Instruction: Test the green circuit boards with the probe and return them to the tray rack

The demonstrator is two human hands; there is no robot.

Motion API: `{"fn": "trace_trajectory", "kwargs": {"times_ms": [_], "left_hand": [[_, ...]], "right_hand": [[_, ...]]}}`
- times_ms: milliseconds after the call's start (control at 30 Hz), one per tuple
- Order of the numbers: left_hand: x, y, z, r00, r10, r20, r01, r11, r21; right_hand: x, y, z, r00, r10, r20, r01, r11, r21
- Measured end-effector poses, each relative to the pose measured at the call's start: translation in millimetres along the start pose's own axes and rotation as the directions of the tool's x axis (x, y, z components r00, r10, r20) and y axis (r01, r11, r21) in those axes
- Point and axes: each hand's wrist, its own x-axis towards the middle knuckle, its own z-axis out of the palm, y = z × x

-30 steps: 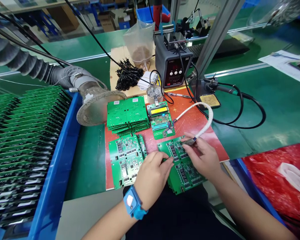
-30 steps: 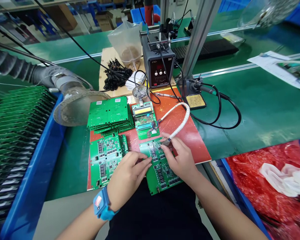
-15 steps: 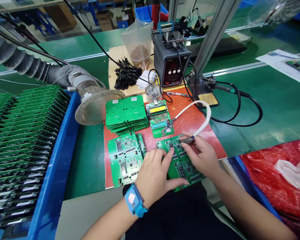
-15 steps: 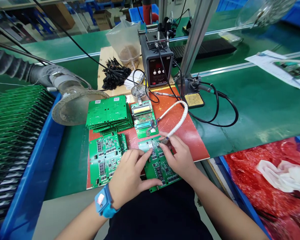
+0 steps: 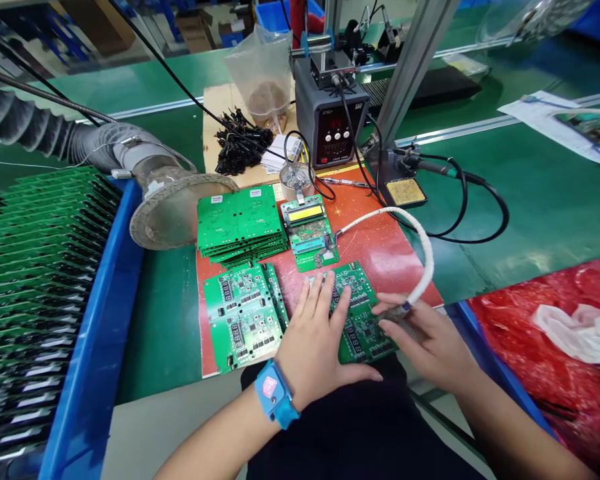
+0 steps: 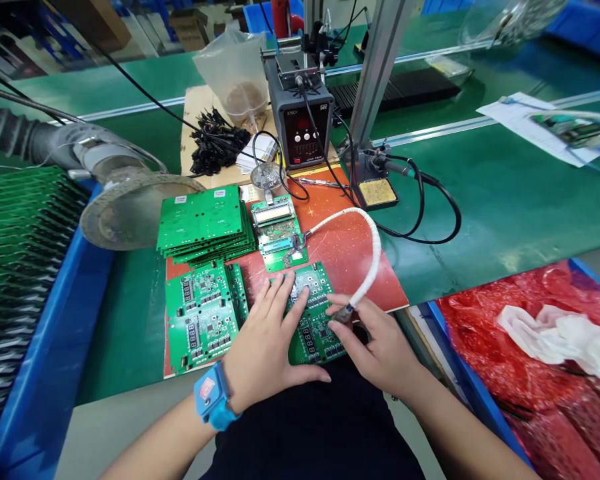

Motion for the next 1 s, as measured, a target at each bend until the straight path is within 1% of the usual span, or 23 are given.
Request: {"fn": "trace_trajectory", "kwargs": {"times_ms": [200, 367, 567, 667, 800, 1000], "left_hand": [[1.9, 2.2, -3.7, 1.000, -0.018, 0.024, 0.018, 1.000, -0.002], [1.9, 3.1, -2.2, 0.999, -0.037, 0.022, 0.037, 0.999, -0.003], [3.2, 4.2, -2.8, 0.999, -0.042, 0.032, 0.042, 0.999, 0.000], [3.7, 4.3, -2.4, 0.998, -0.048, 0.035, 0.048, 0.999, -0.003], [3.1, 4.1, -0.3, 0.998, -0.064, 0.029, 0.064, 0.998, -0.022], [2.6, 3.9, 0.1, 0.997, -0.072, 0.019, 0.073, 0.996, -0.048]], "right_hand": [[0.0, -0.8, 2.2, 0.999, -0.032, -0.010, 0.032, 0.998, -0.059], [-2.9, -0.9, 2.0, 0.998, -0.052, -0.029, 0.049, 0.995, -0.089], [-0.9, -6.1, 3.6, 0.993, -0.119, -0.016, 0.113, 0.974, -0.198], [1.3, -9.4, 4.3, 0.990, -0.142, -0.020, 0.134, 0.965, -0.224], [3.9, -9.4, 6.4, 0.988, -0.150, -0.044, 0.136, 0.963, -0.234], [7.3, -8.3, 10.6, 0.970, -0.215, -0.109, 0.179, 0.946, -0.270]]}}
